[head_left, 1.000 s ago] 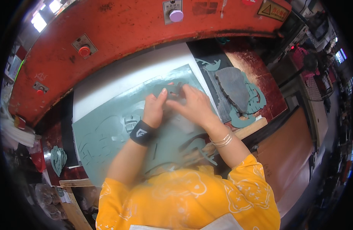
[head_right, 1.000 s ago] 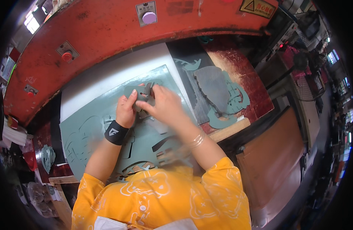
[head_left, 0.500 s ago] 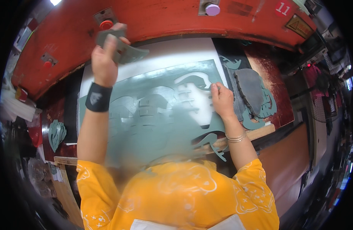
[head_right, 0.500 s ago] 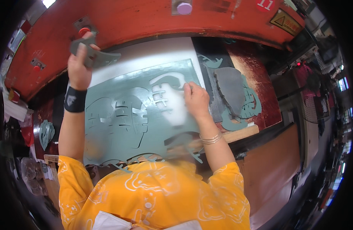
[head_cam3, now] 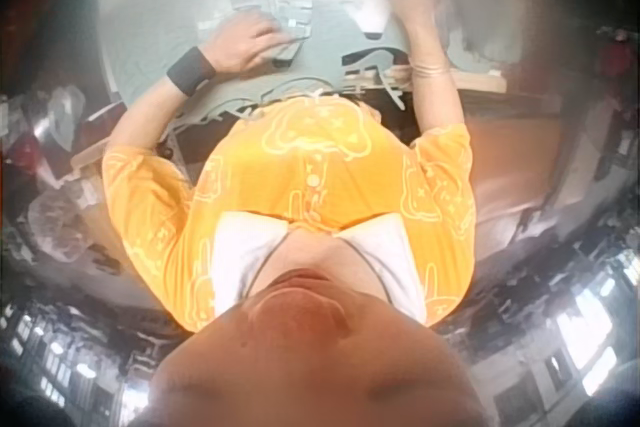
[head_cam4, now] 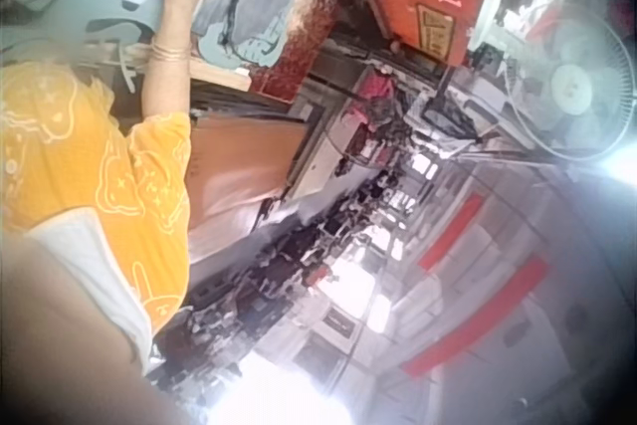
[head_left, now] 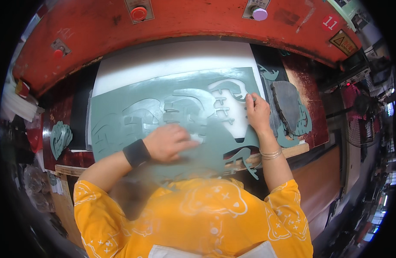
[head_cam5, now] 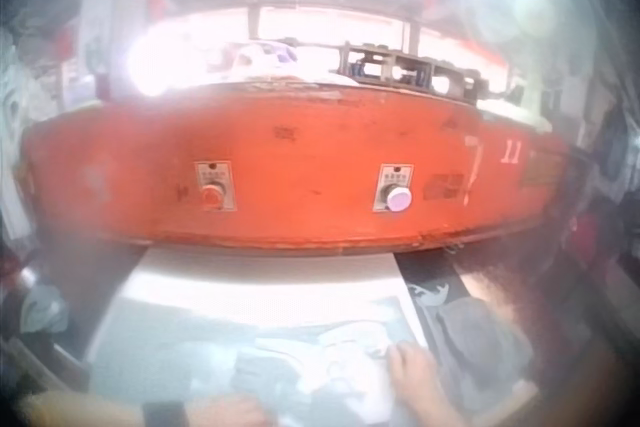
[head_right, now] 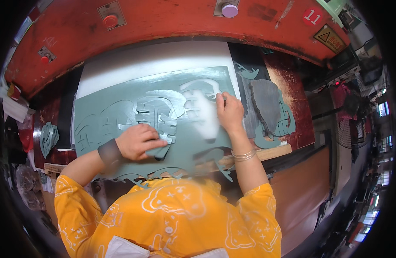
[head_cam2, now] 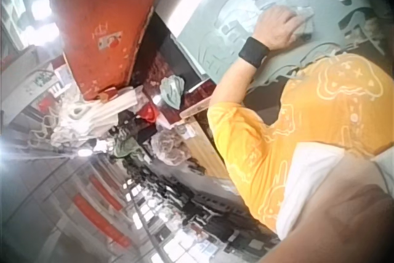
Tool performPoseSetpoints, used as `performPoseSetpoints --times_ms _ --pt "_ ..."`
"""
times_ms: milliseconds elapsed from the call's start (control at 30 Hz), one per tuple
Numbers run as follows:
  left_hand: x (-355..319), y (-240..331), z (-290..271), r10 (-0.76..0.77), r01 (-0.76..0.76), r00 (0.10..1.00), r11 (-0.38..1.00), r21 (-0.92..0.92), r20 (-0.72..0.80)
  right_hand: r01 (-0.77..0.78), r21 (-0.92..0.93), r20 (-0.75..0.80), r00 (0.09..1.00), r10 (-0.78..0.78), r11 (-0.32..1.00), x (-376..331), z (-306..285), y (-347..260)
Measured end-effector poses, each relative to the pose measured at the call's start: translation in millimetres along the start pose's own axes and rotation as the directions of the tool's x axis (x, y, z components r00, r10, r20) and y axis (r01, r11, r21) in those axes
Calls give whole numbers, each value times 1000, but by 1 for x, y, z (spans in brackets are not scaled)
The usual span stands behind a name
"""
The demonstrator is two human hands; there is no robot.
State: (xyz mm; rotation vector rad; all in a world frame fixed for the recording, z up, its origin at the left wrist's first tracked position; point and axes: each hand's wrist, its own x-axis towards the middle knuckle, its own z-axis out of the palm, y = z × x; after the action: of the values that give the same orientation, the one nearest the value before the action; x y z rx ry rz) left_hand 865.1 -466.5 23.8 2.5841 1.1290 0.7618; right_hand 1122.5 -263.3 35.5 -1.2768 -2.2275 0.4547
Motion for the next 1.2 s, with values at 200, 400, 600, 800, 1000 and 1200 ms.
performPoseSetpoints --times_ms 200,400,600,800,1000,1200 --pt "36 -38 -16 -942 -14 265 211 -977 -207 382 -218 -323 840 -436 898 10 -26 -52" --pt "49 -25 -16 -875 -160 414 201 -967 -250 341 119 98 931 -353 933 -11 -11 -141" --pt "54 -5 -17 -670 114 483 686 -718 -564 446 159 -34 894 -446 881 -5 20 -155" --pt "40 -65 -90 -911 -528 167 240 -815 -376 578 19 21 816 -578 816 -9 30 -103" --pt "-9 -93 -178 -727 -312 186 594 -742 -661 437 42 39 898 -438 899 -13 45 -64" --pt "-52 -24 -163 -238 310 750 951 10 -617 404 128 33 911 -411 906 -9 47 -62"
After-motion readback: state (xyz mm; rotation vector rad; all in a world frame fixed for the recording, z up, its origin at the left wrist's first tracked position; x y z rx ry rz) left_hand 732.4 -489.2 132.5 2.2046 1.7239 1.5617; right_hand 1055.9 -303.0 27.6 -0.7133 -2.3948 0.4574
